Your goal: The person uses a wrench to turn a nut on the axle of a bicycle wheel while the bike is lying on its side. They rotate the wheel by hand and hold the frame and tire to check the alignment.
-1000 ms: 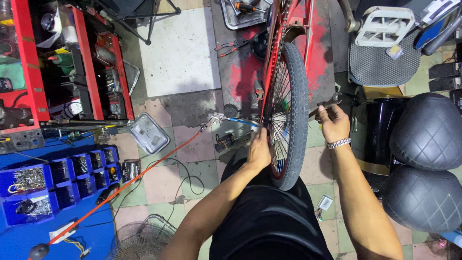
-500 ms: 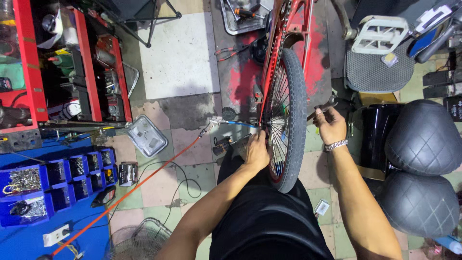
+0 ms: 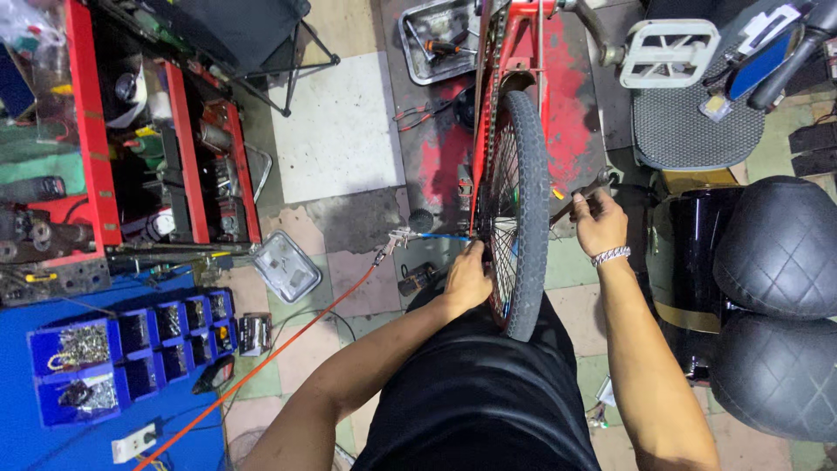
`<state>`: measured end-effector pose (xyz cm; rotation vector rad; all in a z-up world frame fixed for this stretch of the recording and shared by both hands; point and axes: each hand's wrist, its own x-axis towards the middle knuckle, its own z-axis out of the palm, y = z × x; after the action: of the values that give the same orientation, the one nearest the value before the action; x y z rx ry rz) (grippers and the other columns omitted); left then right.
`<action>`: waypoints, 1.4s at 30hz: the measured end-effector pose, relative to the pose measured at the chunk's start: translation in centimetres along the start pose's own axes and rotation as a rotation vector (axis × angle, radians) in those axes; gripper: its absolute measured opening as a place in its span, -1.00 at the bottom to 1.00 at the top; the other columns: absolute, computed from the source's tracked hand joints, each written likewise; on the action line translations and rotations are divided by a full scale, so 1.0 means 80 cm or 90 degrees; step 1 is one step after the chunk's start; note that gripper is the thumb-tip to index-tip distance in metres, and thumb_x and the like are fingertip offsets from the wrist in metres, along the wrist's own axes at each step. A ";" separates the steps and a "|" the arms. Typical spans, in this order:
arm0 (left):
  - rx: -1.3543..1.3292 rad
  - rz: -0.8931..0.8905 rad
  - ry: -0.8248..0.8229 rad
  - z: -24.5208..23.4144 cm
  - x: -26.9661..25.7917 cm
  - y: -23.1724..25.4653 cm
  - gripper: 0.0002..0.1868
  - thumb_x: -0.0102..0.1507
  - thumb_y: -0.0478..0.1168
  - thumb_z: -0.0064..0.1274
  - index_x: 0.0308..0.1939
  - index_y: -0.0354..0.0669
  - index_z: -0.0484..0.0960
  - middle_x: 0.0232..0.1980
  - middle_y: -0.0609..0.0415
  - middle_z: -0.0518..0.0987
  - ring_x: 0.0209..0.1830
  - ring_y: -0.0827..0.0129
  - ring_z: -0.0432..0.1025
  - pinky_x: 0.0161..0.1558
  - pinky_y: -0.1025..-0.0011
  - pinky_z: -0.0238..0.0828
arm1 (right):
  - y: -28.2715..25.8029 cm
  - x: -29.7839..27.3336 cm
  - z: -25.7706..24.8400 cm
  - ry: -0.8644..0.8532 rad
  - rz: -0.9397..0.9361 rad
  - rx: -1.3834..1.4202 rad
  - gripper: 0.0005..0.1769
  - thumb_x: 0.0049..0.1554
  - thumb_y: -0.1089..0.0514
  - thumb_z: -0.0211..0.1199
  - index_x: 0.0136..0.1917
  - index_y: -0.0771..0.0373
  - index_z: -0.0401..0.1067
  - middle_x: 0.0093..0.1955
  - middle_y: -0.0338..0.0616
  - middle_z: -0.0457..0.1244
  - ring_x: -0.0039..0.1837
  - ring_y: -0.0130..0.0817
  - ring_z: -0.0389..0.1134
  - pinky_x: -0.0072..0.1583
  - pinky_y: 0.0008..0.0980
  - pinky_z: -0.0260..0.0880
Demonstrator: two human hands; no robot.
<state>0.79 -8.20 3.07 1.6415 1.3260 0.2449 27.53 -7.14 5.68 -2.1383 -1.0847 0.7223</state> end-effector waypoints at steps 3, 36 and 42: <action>-0.016 -0.082 -0.054 0.002 0.007 -0.005 -0.40 0.19 -0.25 0.05 0.31 -0.36 0.35 0.02 -0.49 0.60 0.07 -0.29 0.49 0.16 0.02 0.41 | 0.001 0.002 -0.005 0.008 -0.014 0.019 -0.76 0.31 0.07 0.25 0.01 0.32 0.48 -0.22 -0.10 0.42 -0.15 -0.37 0.47 -0.07 -0.36 0.40; -0.667 -0.061 0.017 0.080 0.056 -0.081 -0.20 0.16 -0.45 -0.07 0.50 -0.05 0.16 0.29 -0.08 0.43 0.26 0.25 0.34 0.25 0.32 0.32 | -0.015 -0.012 -0.005 -0.028 0.000 0.064 -0.77 0.32 0.10 0.24 0.06 0.34 0.47 -0.15 -0.10 0.42 -0.14 -0.42 0.46 -0.10 -0.42 0.41; -0.653 -0.095 0.068 0.078 0.040 -0.069 -0.29 0.21 -0.42 -0.05 0.45 -0.03 0.24 0.25 0.02 0.47 0.24 0.31 0.35 0.23 0.37 0.31 | -0.004 -0.021 -0.003 -0.039 0.010 -0.002 -0.76 0.32 0.09 0.26 0.03 0.36 0.48 -0.16 -0.10 0.43 -0.15 -0.43 0.45 -0.10 -0.40 0.39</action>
<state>2.67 -9.35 -5.63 0.6664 1.0919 0.7797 26.70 -8.45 6.40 -2.1422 -1.1017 0.7991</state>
